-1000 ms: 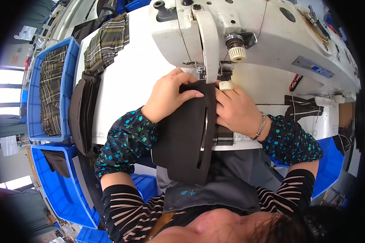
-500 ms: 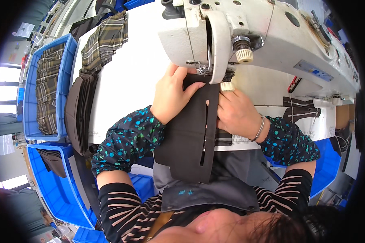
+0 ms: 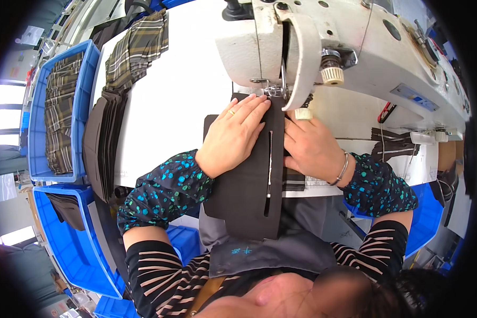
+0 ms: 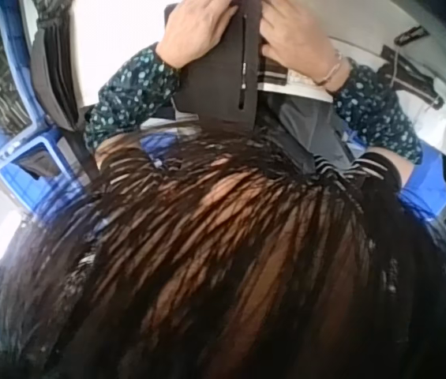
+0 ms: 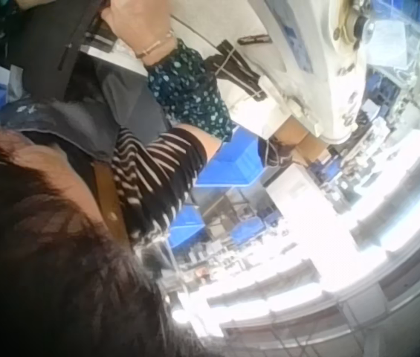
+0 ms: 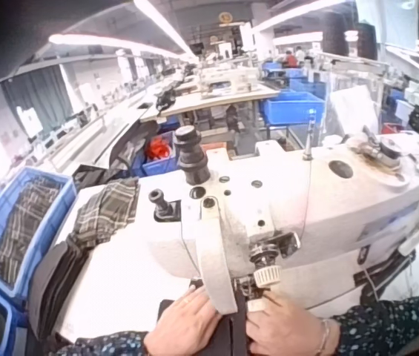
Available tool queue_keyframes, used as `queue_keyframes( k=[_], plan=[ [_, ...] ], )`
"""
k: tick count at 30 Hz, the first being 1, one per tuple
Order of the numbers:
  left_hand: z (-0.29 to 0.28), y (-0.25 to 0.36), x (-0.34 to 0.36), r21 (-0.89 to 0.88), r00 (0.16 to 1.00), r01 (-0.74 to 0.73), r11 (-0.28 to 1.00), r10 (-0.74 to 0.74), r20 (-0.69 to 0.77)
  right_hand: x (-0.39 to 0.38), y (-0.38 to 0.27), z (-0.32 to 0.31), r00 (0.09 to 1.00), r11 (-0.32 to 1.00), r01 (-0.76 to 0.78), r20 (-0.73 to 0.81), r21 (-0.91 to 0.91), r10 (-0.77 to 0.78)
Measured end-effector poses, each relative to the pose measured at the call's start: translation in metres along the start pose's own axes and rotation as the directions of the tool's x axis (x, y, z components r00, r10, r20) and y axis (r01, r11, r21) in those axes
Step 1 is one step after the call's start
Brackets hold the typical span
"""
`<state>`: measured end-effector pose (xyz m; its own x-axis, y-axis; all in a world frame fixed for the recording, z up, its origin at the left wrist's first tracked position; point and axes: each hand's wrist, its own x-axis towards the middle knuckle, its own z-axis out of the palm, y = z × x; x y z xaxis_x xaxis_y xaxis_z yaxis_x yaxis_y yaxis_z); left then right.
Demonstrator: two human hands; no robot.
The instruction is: The person aligns a zipper onto a dark fabric piece and sews it using an industrial sewing machine. They guide the fabric through the machine, stitch along the zipper teeth, and trim the excess thread after completion.
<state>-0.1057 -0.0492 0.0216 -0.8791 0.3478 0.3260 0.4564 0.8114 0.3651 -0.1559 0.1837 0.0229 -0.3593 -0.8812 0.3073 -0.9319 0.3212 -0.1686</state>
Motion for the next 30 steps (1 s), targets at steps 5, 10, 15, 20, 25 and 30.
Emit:
queue_keyframes(
  k=[5,10,15,20,25,30],
  plan=[
    [0.004,-0.004,0.004,0.043,0.999,-0.023,0.999,0.024,-0.023,0.001,0.001,0.001,0.999,1.000,0.007,-0.050,0.006,-0.007],
    [0.002,-0.003,0.004,0.043,1.000,-0.012,0.999,0.013,-0.024,0.001,0.001,0.004,0.999,1.000,0.009,-0.050,0.019,-0.009],
    [-0.004,0.000,0.013,0.064,1.000,0.018,0.998,-0.019,0.012,0.002,0.001,0.002,0.999,1.000,0.006,-0.036,0.004,-0.006],
    [0.002,-0.007,0.005,0.037,1.000,0.021,0.999,-0.021,0.003,0.001,0.001,0.001,1.000,1.000,0.002,-0.015,0.013,-0.002],
    [0.003,-0.014,0.006,0.108,0.997,-0.032,0.994,0.040,-0.072,0.003,0.000,0.000,0.999,1.000,0.005,-0.037,0.014,-0.005],
    [-0.002,-0.028,0.023,0.105,0.998,0.035,0.994,-0.039,0.041,0.004,0.000,-0.002,1.000,0.998,-0.016,-0.010,0.064,0.016]
  ],
)
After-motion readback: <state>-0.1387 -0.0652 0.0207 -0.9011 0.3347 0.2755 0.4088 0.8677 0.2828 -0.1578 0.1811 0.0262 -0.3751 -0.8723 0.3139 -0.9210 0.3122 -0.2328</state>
